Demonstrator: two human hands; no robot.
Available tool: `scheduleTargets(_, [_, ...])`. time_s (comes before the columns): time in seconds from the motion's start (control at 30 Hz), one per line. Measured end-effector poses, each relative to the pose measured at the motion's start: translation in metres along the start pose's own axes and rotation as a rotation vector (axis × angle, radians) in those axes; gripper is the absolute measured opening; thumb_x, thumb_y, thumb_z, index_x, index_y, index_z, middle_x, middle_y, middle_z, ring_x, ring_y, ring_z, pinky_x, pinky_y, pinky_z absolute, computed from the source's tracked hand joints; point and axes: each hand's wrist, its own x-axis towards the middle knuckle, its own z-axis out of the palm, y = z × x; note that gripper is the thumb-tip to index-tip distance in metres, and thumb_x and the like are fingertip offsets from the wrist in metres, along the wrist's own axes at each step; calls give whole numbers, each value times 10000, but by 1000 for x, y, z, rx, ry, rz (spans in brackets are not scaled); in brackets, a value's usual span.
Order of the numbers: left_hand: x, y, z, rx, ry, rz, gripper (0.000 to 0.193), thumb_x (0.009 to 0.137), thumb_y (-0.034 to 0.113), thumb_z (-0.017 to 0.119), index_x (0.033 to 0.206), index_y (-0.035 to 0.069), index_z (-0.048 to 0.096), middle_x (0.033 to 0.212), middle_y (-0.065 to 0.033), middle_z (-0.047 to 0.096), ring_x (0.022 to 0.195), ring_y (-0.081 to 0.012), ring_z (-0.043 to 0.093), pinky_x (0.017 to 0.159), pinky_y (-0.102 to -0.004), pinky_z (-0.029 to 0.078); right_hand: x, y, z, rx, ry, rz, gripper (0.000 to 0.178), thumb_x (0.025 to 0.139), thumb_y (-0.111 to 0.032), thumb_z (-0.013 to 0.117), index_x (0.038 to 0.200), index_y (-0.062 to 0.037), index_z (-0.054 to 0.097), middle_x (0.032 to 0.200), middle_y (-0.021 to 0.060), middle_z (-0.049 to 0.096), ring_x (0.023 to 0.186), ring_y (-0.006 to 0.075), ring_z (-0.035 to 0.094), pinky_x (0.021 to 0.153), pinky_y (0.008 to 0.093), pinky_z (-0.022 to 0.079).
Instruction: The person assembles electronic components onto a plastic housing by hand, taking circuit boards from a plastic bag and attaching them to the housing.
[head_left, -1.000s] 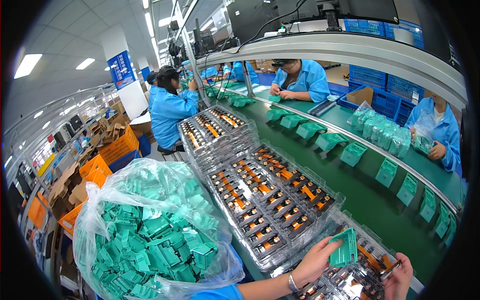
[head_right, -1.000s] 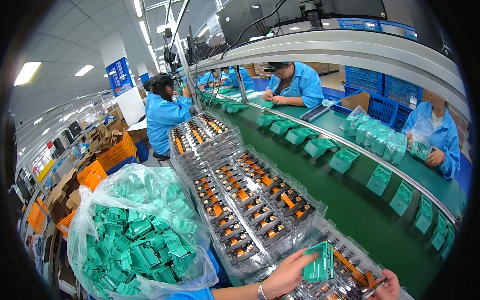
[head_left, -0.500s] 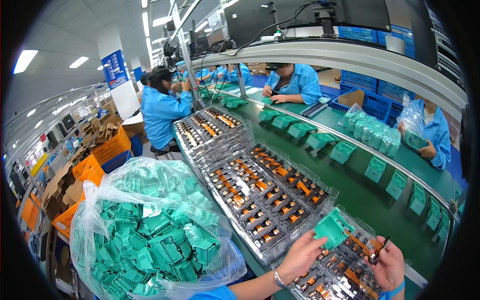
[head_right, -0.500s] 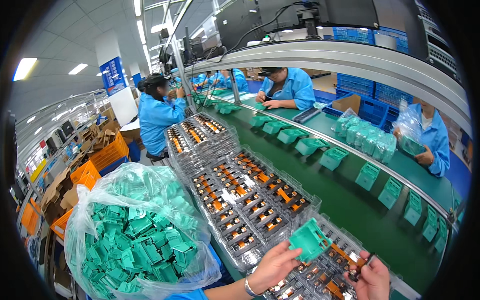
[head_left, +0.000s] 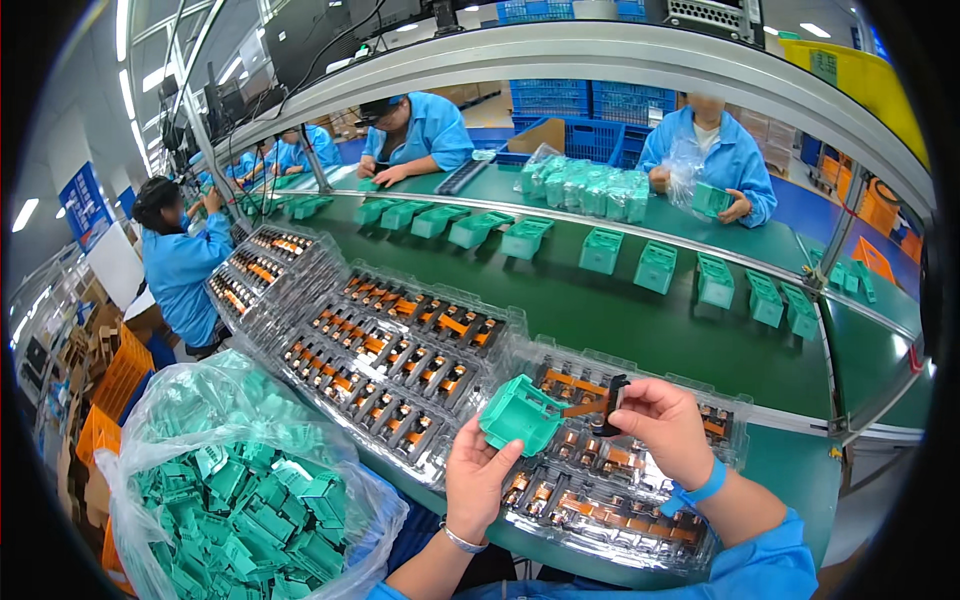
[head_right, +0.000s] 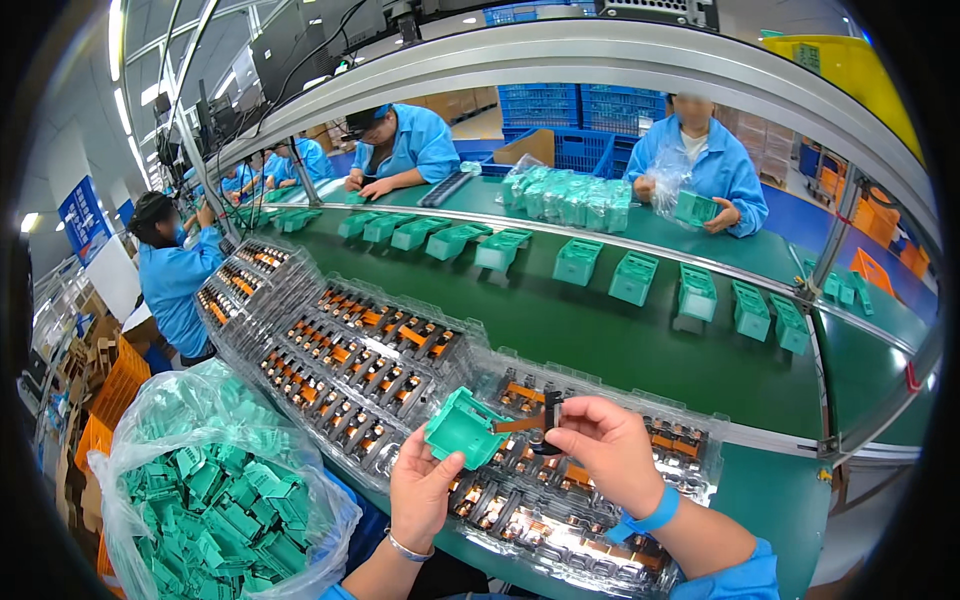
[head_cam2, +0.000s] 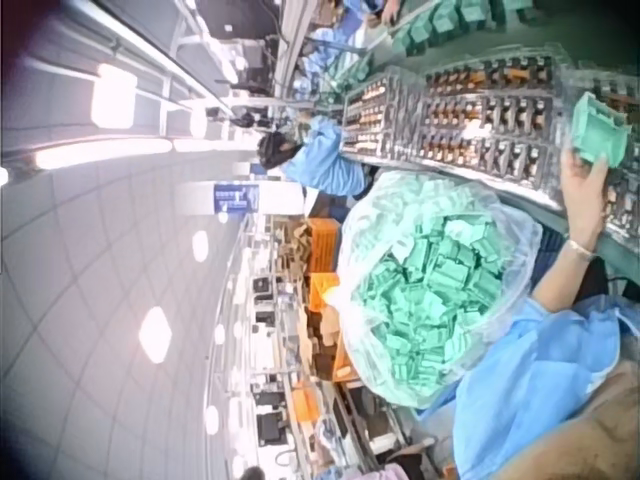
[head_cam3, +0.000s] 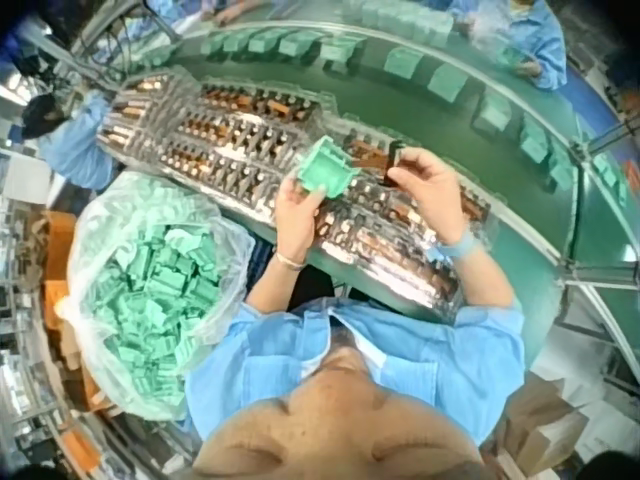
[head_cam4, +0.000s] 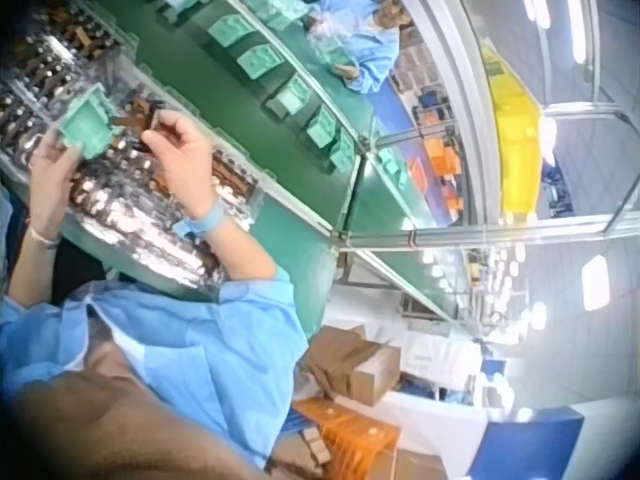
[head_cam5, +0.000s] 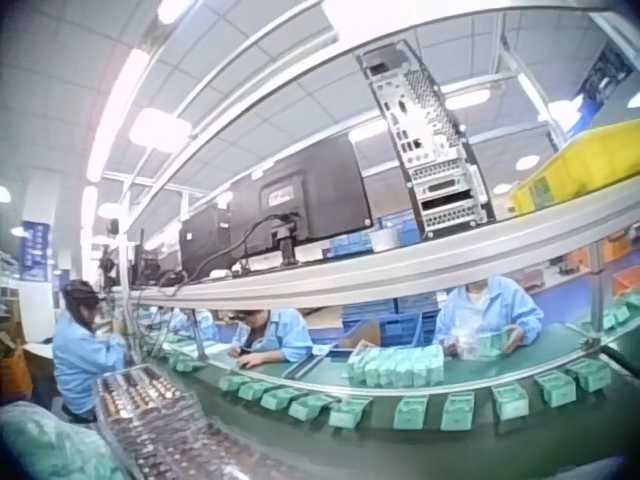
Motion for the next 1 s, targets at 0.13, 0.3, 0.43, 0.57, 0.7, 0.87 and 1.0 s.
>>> scheduleTargets(0.13, [-9, -1, 2, 90, -2, 12, 501, 815, -67, 605, 1255, -45, 368, 1192, -137, 519, 1073, -185, 529, 929, -301, 440, -12, -10, 13, -249, -15, -147, 240, 793, 22, 647, 1019, 65, 581, 932, 60, 579, 834, 118, 594, 722, 238, 519])
scheduleTargets(0.3, [-18, 0, 7, 130, -39, -9, 521, 807, -60, 621, 1256, -51, 356, 1197, -149, 509, 1095, -193, 518, 937, -310, 441, -18, -17, 20, -487, -33, -244, 202, 787, -16, 658, 977, 35, 611, 862, 67, 564, 755, 115, 592, 657, 228, 500])
scheduleTargets(0.43, [-25, 1, 11, 182, -98, 8, 535, 802, -59, 629, 1259, -52, 351, 1201, -153, 504, 1121, -212, 509, 941, -315, 440, -18, -14, 18, -656, -38, -312, 196, 779, -42, 669, 960, 17, 620, 820, 64, 565, 699, 122, 573, 612, 238, 481])
scheduleTargets(0.57, [-31, 1, 12, 172, -129, -8, 544, 802, -58, 632, 1266, -56, 347, 1208, -157, 497, 1120, -214, 511, 943, -316, 440, -19, -8, 16, -652, -73, -273, 195, 773, -64, 680, 949, 0, 629, 789, 58, 569, 678, 127, 560, 608, 250, 472])
scheduleTargets(0.7, [-36, 4, 12, 175, -169, -7, 547, 799, -55, 637, 1266, -67, 352, 1207, -155, 496, 1112, -212, 516, 944, -318, 439, -16, 1, 8, -519, -110, -82, 189, 782, -72, 681, 949, -3, 624, 817, 44, 595, 721, 106, 566, 654, 248, 478])
scheduleTargets(0.87, [-41, 8, 17, 182, -216, -34, 545, 794, -56, 642, 1264, -79, 367, 1193, -160, 502, 1091, -204, 529, 925, -315, 455, -19, 13, 0, -416, -132, -4, 181, 791, -73, 679, 941, 2, 611, 848, 42, 608, 778, 99, 574, 699, 248, 486])
scheduleTargets(1.0, [-46, 8, 21, 193, -209, -4, 536, 794, -55, 641, 1262, -80, 380, 1176, -159, 516, 1074, -200, 540, 911, -312, 465, -24, 13, 6, -233, -112, 22, 185, 790, -72, 682, 929, 14, 594, 834, 52, 615, 790, 104, 587, 709, 246, 494])
